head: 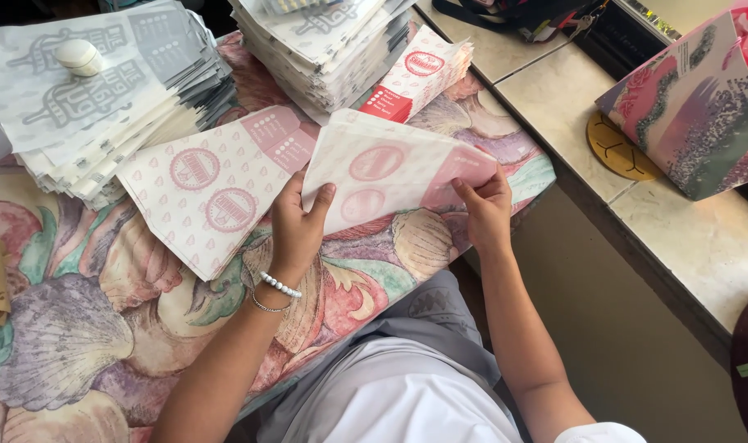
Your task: Folding printed paper food wrappers into a specific shape and stacking them on a table.
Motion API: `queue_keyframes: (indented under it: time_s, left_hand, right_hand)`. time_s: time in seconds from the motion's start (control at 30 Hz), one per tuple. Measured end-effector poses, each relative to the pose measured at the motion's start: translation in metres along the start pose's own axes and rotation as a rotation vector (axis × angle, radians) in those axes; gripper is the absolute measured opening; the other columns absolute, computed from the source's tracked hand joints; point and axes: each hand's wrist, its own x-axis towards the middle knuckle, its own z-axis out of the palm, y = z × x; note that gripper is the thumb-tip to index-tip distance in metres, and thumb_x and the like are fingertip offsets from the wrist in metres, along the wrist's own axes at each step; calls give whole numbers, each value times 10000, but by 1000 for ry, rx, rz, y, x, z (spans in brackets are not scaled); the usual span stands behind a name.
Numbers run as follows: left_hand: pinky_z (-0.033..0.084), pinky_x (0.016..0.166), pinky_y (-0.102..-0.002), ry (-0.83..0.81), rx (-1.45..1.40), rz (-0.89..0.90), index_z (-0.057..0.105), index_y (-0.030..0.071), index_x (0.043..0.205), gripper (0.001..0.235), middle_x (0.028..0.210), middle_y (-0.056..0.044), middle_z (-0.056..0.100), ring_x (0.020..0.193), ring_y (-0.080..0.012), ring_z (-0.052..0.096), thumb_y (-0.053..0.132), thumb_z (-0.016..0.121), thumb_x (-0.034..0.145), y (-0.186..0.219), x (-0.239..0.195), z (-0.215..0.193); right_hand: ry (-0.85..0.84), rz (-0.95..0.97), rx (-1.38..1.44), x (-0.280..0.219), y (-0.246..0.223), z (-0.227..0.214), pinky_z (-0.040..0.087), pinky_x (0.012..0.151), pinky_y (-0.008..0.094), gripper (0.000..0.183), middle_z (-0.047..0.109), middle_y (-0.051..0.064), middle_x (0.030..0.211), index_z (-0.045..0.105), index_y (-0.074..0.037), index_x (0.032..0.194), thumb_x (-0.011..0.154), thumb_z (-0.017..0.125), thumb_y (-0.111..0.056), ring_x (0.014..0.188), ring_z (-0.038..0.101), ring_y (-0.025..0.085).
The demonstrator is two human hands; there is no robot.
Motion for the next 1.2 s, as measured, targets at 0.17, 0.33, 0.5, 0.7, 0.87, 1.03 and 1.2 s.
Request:
queue_keyframes:
  time_s: [0.17, 0.33, 0.5, 0.7, 0.87, 1.03, 1.2]
  left_hand:
    - [554, 863, -428, -26, -32, -16, 607, 10, 1176, 267, 979, -152, 698, 937, -236, 679, 163, 681, 971, -11, 1, 1]
    - [563, 819, -387, 45, 2, -45, 608, 22, 1131, 157, 921, -115, 677, 876, -198, 667, 137, 568, 1033, -25, -2, 5]
    - [511, 910, -473, 70, 28, 6, 528, -14, 1235, 342, 1048, -210, 633, 1034, -306, 642, 150, 655, 964, -8, -6, 8]
    - [540, 899, -404, 59, -55, -72, 597, -5, 1193, 188, 996, -120, 655, 976, -214, 656, 79, 569, 1027, -57, 10, -3]
    - [515, 950, -439, 106, -80, -45, 535, -35, 1254, 261, 1087, -169, 650, 1073, -251, 641, 75, 584, 1023, -44, 9, -2]
    - [521, 964, -427, 138, -106, -141, 564, -28, 1221, 254, 1082, -138, 659, 1083, -183, 614, 102, 605, 1007, -37, 6, 8]
    - [548, 900, -398, 151, -19, -81, 646, 5, 1106, 143, 984, -99, 682, 992, -142, 623, 101, 597, 1013, -11, 7, 5]
  right_hand:
    - [44, 53, 22, -14, -36, 35, 595, 825, 284, 477, 713, 39, 1020, 627, -76, 1258, 839, 772, 102, 936, 710, 124]
    - [62, 117, -30, -12, -14, 19, 546, 663, 176, 318, 683, -2, 797, 703, -81, 1019, 784, 808, 106, 721, 673, 62]
    - [10, 141, 13, -20, -51, 45, 584, 749, 240, 427, 718, 29, 908, 680, -77, 1110, 765, 769, 157, 822, 732, 103]
    - [-40, 63, -10, 5, 4, 0, 576, 891, 271, 582, 728, 82, 1063, 543, -80, 1430, 900, 708, 95, 966, 719, 117]
    - [-35, 52, -2, -1, -13, 13, 577, 846, 261, 562, 729, 103, 1061, 604, -54, 1359, 843, 736, 125, 944, 722, 129]
    - [-62, 26, 26, -2, -27, 31, 558, 905, 268, 746, 660, 120, 1285, 513, -112, 1469, 804, 755, 124, 1094, 694, 159]
    - [-50, 16, -52, 1, -19, 24, 546, 886, 252, 636, 722, 126, 1136, 512, -87, 1482, 902, 680, 113, 992, 679, 124]
